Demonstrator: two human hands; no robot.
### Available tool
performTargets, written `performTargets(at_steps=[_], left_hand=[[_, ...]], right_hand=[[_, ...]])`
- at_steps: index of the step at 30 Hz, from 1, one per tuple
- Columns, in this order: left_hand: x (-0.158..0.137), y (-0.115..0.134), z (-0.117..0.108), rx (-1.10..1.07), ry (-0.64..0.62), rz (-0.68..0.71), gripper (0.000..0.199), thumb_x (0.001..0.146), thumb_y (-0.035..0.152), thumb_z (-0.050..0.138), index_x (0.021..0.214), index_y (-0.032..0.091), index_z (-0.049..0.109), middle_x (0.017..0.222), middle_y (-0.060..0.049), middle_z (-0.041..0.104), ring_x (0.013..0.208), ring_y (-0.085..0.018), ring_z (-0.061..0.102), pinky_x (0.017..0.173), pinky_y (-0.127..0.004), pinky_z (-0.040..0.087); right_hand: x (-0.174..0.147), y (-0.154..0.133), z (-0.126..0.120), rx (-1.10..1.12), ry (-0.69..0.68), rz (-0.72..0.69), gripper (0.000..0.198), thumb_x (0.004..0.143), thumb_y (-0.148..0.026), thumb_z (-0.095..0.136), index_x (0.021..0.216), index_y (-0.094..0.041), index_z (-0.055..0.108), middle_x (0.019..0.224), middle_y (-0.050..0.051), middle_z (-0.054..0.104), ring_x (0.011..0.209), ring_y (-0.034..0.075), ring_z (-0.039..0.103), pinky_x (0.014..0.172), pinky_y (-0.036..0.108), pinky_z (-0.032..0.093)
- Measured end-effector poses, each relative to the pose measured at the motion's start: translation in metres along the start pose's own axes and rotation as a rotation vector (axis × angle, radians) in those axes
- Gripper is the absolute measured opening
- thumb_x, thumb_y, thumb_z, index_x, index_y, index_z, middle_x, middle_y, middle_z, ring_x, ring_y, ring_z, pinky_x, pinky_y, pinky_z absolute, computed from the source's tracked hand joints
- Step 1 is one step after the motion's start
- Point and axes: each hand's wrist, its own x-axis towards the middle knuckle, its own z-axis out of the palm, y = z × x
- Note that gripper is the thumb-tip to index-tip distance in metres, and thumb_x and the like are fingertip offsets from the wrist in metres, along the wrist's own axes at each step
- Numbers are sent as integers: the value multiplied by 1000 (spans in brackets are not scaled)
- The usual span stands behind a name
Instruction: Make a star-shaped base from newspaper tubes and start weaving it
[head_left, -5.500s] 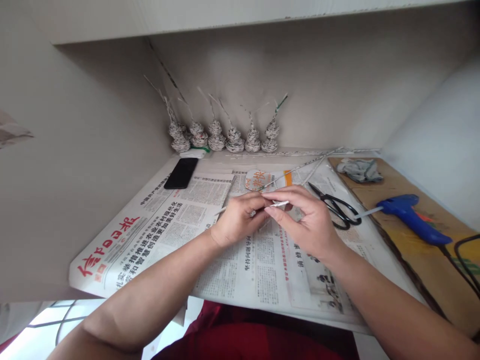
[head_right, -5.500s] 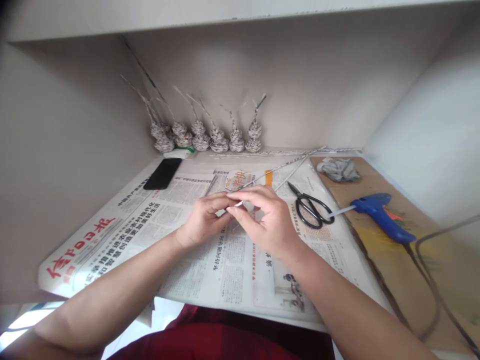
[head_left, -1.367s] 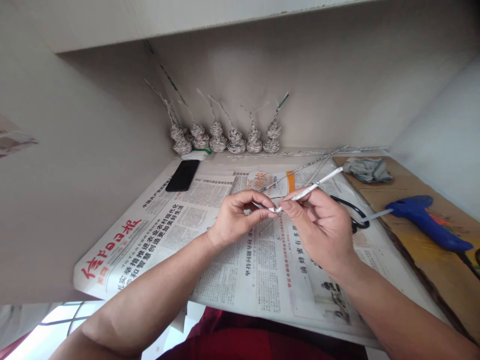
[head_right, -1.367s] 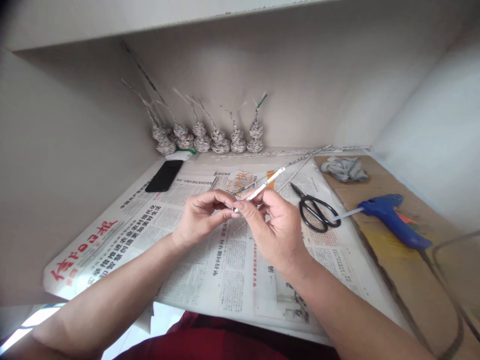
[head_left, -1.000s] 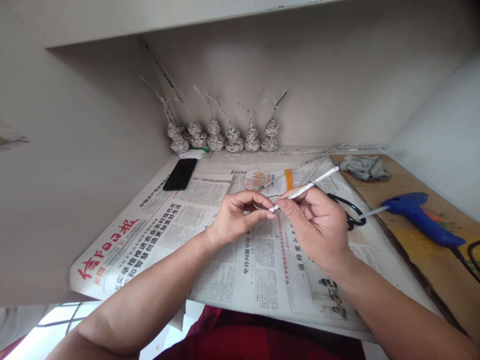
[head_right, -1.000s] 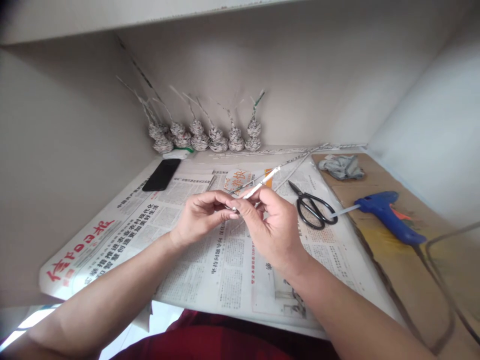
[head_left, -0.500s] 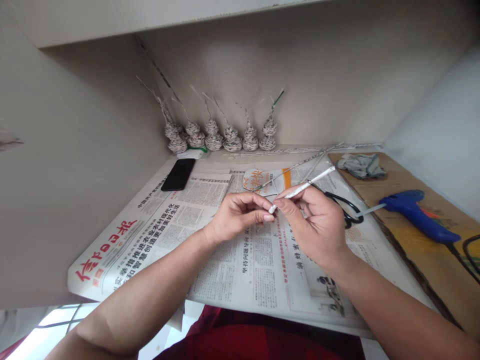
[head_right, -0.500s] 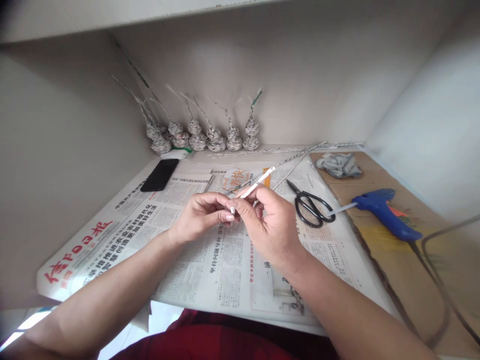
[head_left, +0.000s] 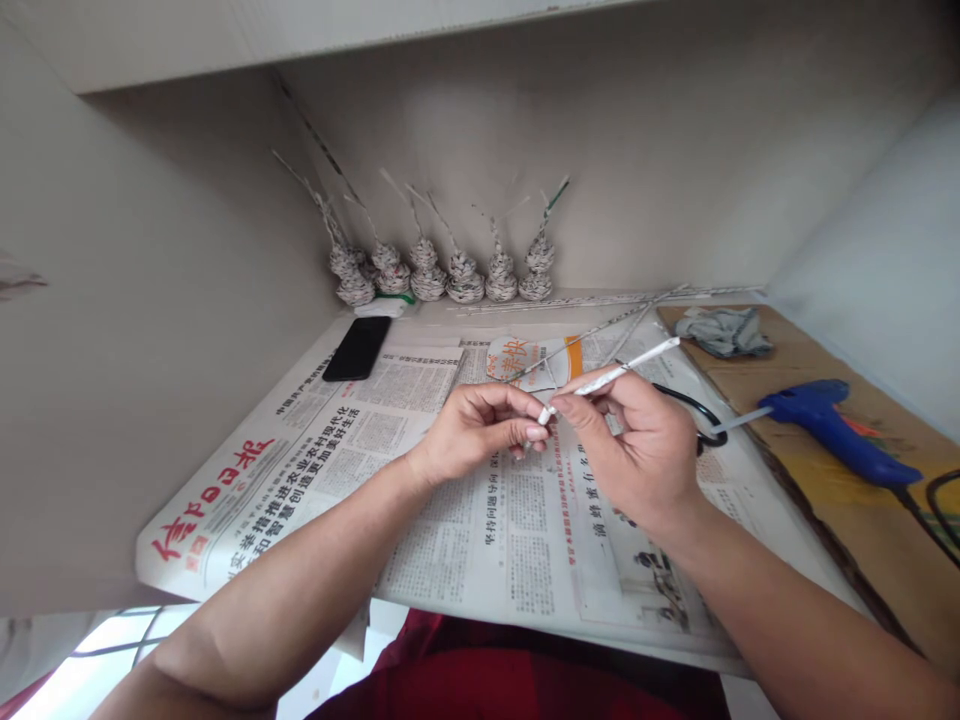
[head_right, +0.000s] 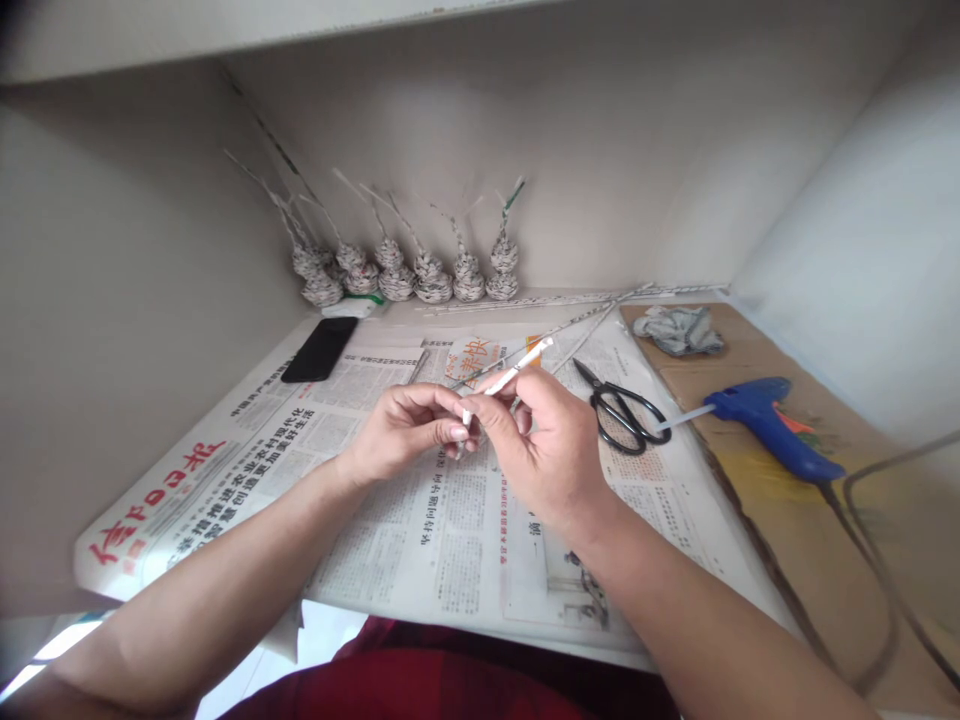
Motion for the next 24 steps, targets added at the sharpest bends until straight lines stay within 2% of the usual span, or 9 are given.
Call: performTargets(at_steps=[6,19,24], left_hand=[[0,0,0,11,4,-19,19,74,24,82,86,14,72,74,-3,72,66,-12,70,54,-20,55],[1,0,0,25,10,-9,20,73,26,82,85,14,72,71,-3,71,64,-12,69,52,-19,53],[0,0,0,48,14,-12,20,75,27,81,85,13,72,70,-3,71,61,-11,67,52,-19,52]], right_hand=[[0,1,1,15,-4,32,7,90,-27,66,84,-23,65,80,0,70,72,15,64,59,28,48],[-1,2,1,-4,-32,88,16,89,-32,67,78,-21,64,73,0,68,66,15,64,61,30,50],[1,7,2,132,-70,149,14,86,-32,71,79,-21,65,74,0,68,68,14,64,61,29,51]])
